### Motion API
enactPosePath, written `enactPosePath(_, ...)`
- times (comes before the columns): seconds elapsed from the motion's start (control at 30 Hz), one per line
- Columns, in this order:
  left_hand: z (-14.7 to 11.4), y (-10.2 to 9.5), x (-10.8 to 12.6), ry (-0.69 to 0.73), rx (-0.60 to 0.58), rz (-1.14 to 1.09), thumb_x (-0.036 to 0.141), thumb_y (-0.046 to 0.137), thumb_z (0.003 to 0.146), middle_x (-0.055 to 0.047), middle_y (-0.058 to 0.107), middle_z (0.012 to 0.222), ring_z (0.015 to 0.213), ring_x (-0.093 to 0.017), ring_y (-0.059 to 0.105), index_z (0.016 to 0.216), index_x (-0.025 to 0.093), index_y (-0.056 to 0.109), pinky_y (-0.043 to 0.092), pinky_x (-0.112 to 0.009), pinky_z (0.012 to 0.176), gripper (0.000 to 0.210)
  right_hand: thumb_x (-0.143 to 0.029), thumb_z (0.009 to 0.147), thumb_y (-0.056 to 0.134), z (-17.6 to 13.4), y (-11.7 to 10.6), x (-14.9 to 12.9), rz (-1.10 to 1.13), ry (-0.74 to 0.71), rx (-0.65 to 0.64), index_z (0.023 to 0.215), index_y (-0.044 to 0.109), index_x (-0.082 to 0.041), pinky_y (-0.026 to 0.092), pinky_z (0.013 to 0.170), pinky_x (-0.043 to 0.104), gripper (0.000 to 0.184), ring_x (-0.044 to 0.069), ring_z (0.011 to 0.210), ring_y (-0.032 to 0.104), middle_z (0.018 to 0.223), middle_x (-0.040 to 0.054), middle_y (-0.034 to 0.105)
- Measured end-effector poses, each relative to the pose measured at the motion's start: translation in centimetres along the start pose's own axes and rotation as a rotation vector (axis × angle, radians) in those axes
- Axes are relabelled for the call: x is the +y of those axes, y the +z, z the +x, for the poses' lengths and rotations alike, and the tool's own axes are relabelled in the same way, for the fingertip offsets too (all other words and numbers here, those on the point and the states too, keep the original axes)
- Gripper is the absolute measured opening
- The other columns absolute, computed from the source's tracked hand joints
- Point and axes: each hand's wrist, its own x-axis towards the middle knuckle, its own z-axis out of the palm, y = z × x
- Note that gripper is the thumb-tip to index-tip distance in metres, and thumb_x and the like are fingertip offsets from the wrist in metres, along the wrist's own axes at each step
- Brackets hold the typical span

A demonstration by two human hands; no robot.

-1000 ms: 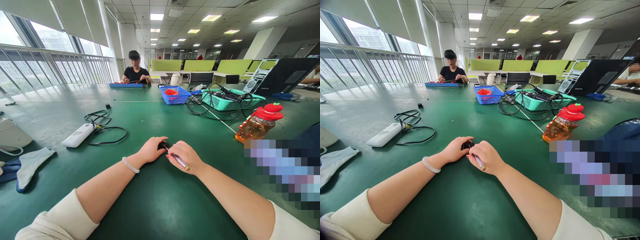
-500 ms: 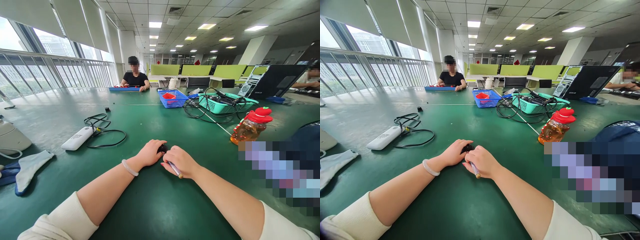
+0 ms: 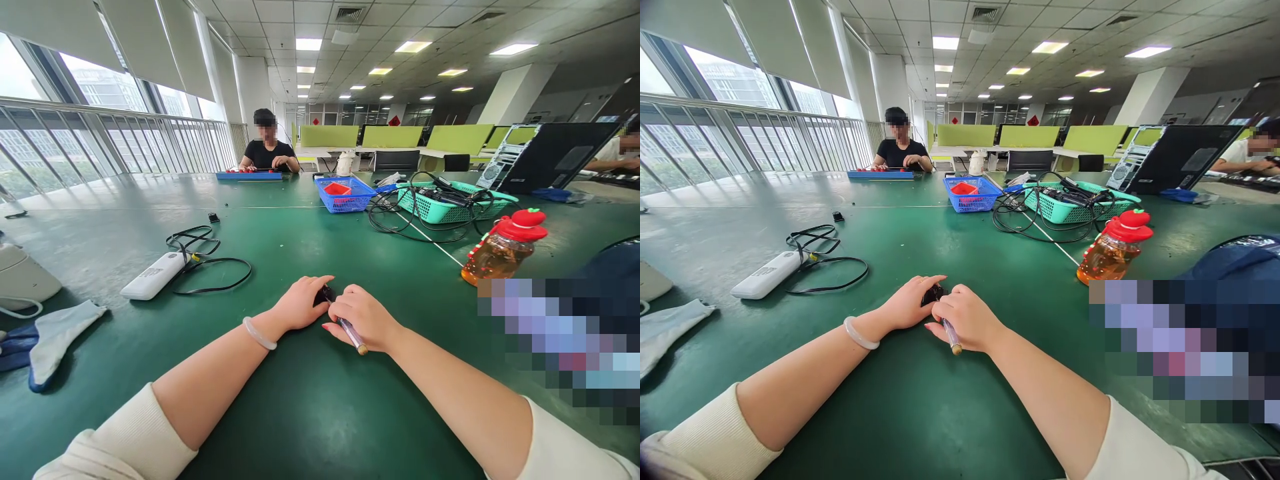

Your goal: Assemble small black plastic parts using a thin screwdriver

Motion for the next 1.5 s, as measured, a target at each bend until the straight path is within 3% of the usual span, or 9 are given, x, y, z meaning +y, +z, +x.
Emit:
enactPosePath(0.23,0.0,0.1,-0.1,0.037,0.000,0.014,0.023,0.052,0.086,-0.009,0.063,0.127,0.114,-0.027,0.056,0.140,0.020,0.045,0.045,-0.044,0.102,0.055,-0.026,0.083,0.065,0.1,0.1,-0.4,-0.111,-0.037,-0.160,0.071,0.054,-0.020,0.035,0.073,0.030,0.017,0.014,0.061,0.047,0.067,-0.0019,0.058)
enactPosePath(0.5,0.1,0.0,-0.1,0.031,0.000,0.016,0.025,0.053,0.088,-0.009,0.063,0.128,0.116,-0.026,0.056,0.135,0.021,0.050,0.045,-0.044,0.102,0.047,-0.020,0.088,0.051,0.2,0.3,-0.5,-0.072,0.060,0.016,0.068,0.050,-0.020,0.037,0.075,0.031,0.021,0.013,0.059,0.050,0.062,-0.0016,0.058)
enactPosePath(0.77,0.0,-0.2,0.0,0.070,-0.010,-0.005,0.032,0.056,0.091,-0.008,0.064,0.126,0.114,-0.026,0.057,0.126,0.024,0.057,0.045,-0.044,0.101,0.036,-0.046,0.092,0.049,-0.1,0.1,0.6,0.630,0.625,0.126,0.069,0.050,-0.021,0.033,0.052,0.025,0.034,0.012,0.052,0.042,0.058,-0.0040,0.046)
enactPosePath(0.87,0.1,-0.2,0.1,0.061,-0.014,0.006,0.031,0.057,0.090,-0.008,0.065,0.124,0.112,-0.026,0.058,0.127,0.022,0.056,0.046,-0.044,0.101,0.038,-0.056,0.088,0.052,-0.2,0.9,1.7,0.910,0.793,0.238,0.066,0.044,-0.022,0.039,0.054,0.027,0.042,0.010,0.046,0.036,0.050,-0.0073,0.037)
enactPosePath(0.97,0.1,-0.2,0.1,0.050,-0.011,0.019,0.031,0.058,0.090,-0.008,0.065,0.122,0.110,-0.026,0.059,0.128,0.022,0.055,0.046,-0.043,0.100,0.040,-0.059,0.085,0.054,-0.2,1.3,2.2,1.022,0.851,0.302,0.064,0.039,-0.022,0.043,0.059,0.030,0.045,0.009,0.043,0.034,0.047,-0.0092,0.032)
enactPosePath(1.03,0.1,-0.3,0.1,0.052,-0.009,0.017,0.030,0.058,0.090,-0.008,0.065,0.123,0.111,-0.026,0.058,0.128,0.022,0.056,0.046,-0.043,0.101,0.039,-0.059,0.087,0.051,-0.2,1.0,2.0,0.933,0.817,0.292,0.064,0.041,-0.022,0.040,0.054,0.028,0.044,0.010,0.044,0.035,0.049,-0.0081,0.034)
enactPosePath(1.13,0.1,-0.3,0.1,0.063,-0.008,0.003,0.029,0.055,0.091,-0.007,0.065,0.125,0.113,-0.026,0.057,0.126,0.023,0.057,0.045,-0.044,0.102,0.036,-0.049,0.093,0.046,-0.2,0.2,1.1,0.589,0.636,0.191,0.067,0.048,-0.021,0.035,0.051,0.026,0.037,0.012,0.051,0.042,0.055,-0.0041,0.045)
enactPosePath(1.33,0.1,-0.2,0.1,0.052,-0.013,0.002,0.022,0.053,0.089,-0.007,0.064,0.126,0.116,-0.025,0.056,0.126,0.023,0.058,0.044,-0.044,0.104,0.038,-0.021,0.092,0.048,0.2,-0.3,-0.4,-0.012,0.092,0.031,0.068,0.051,-0.020,0.041,0.076,0.032,0.025,0.012,0.059,0.049,0.062,-0.0019,0.058)
enactPosePath(1.5,0.1,0.0,-0.1,0.059,0.013,0.004,0.021,0.052,0.088,-0.007,0.065,0.124,0.113,-0.025,0.058,0.126,0.023,0.058,0.045,-0.044,0.102,0.039,-0.023,0.092,0.052,0.3,-0.3,-0.8,-0.312,-0.095,-0.077,0.072,0.058,-0.020,0.031,0.101,0.047,0.021,0.016,0.066,0.053,0.066,0.0004,0.062)
